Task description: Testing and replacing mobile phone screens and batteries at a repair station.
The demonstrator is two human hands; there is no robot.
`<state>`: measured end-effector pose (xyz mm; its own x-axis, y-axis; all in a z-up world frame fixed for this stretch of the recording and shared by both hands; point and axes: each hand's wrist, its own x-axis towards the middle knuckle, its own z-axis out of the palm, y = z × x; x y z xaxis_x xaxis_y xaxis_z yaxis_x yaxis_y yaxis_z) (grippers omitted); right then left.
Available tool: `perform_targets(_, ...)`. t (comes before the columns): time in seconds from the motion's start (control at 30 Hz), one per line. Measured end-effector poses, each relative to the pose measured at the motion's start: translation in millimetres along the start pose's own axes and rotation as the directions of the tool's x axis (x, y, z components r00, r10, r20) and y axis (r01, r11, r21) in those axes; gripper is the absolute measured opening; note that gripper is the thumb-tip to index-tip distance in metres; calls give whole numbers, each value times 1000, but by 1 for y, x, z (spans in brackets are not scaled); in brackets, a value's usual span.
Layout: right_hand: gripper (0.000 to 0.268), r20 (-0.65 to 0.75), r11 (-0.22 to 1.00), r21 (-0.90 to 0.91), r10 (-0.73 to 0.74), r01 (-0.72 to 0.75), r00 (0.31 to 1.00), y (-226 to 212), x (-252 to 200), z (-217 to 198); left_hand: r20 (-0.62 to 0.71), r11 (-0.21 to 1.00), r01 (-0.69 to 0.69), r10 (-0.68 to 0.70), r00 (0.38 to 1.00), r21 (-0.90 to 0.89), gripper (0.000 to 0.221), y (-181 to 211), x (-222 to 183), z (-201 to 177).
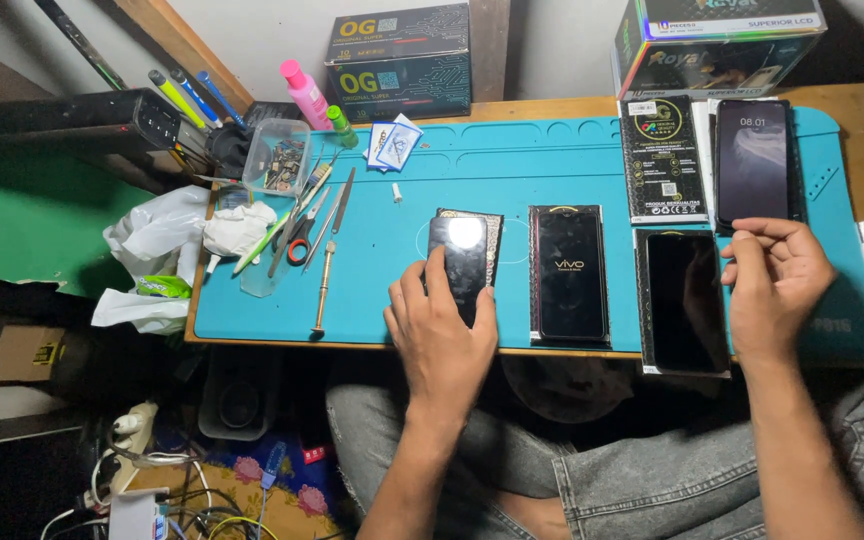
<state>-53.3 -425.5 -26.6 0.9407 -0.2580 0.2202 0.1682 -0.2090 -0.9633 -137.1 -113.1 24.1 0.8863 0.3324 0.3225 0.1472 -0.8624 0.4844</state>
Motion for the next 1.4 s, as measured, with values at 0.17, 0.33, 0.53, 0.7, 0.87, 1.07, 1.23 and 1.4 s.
perform_targets(0.17, 12, -2, 1000, -5, -5, 5, 1000, 1, 0, 0, 9, 999, 30, -31, 999, 17, 70, 2, 3, -1)
perform_targets(0.33, 11, -17, 1000, 19, 12, -12, 1000, 0, 0, 2, 40, 999, 46, -47, 998, 26, 72, 0, 3, 2)
perform_targets(0.53, 11, -18, 1000, 19, 22, -22, 1000, -6, -1, 3, 26, 998, 56, -56, 998, -5, 72, -3, 3, 0)
perform_targets(0.7, 12, -18, 1000, 14, -2, 2, 1000, -6, 0, 3, 36, 998, 48, -47, 998, -33, 72, -2, 1, -4)
perform_targets(0.87, 13, -21, 1000, 29, 13, -12, 1000, -6, 0, 3, 39, 999, 40, -39, 998, -28, 71, -3, -2, -2)
perform_targets(1.07, 13, -17, 1000, 19, 4, -3, 1000, -8, 0, 4, 41, 999, 43, -43, 998, -9, 72, -3, -1, 0)
perform_targets(1.23, 12, -12, 999, -14, -31, 31, 999, -9, 0, 4, 60, 999, 53, -53, 997, 6, 73, -4, -1, 1)
perform_targets(1.4, 11, -10, 1000, -5, -2, 2, 1000, -9, 0, 4, 49, 998, 55, -56, 997, 34, 75, -2, 1, 3)
